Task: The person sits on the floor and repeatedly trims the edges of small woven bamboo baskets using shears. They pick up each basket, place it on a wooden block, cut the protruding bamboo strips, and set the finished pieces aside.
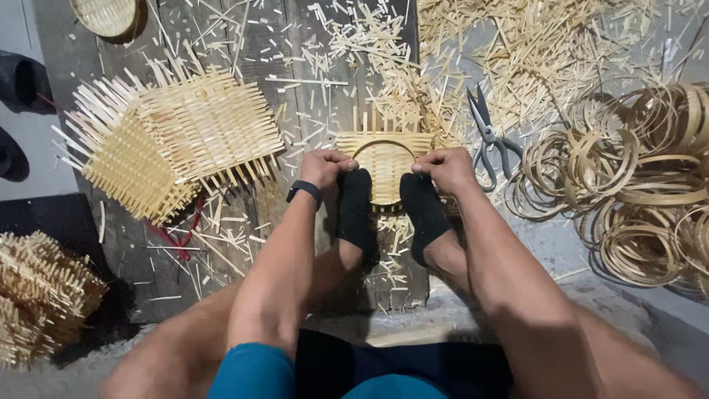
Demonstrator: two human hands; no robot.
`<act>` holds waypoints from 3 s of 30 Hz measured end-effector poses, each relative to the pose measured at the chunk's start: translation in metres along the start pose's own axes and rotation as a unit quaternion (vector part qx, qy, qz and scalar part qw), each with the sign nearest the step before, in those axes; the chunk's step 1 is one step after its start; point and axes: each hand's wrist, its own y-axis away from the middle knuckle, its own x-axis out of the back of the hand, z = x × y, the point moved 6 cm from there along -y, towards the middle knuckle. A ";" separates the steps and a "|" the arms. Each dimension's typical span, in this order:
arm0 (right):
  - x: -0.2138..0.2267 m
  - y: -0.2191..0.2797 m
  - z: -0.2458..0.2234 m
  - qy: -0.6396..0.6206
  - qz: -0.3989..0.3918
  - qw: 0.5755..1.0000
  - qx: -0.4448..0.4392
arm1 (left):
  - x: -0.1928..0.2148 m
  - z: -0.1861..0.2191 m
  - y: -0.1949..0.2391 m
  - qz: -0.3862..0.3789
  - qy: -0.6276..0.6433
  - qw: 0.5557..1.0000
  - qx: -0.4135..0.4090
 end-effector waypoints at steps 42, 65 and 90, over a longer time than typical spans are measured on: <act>-0.024 0.055 0.001 -0.126 0.248 0.949 0.145 | -0.060 0.048 -0.026 -0.010 0.064 0.998 -0.005; 0.210 0.023 0.023 0.372 -0.017 0.926 0.064 | -0.086 0.102 0.088 -0.031 -0.358 0.795 -0.489; 0.072 -0.006 0.163 0.125 -0.002 0.992 0.032 | -0.072 0.076 0.055 0.136 -0.231 0.920 -0.285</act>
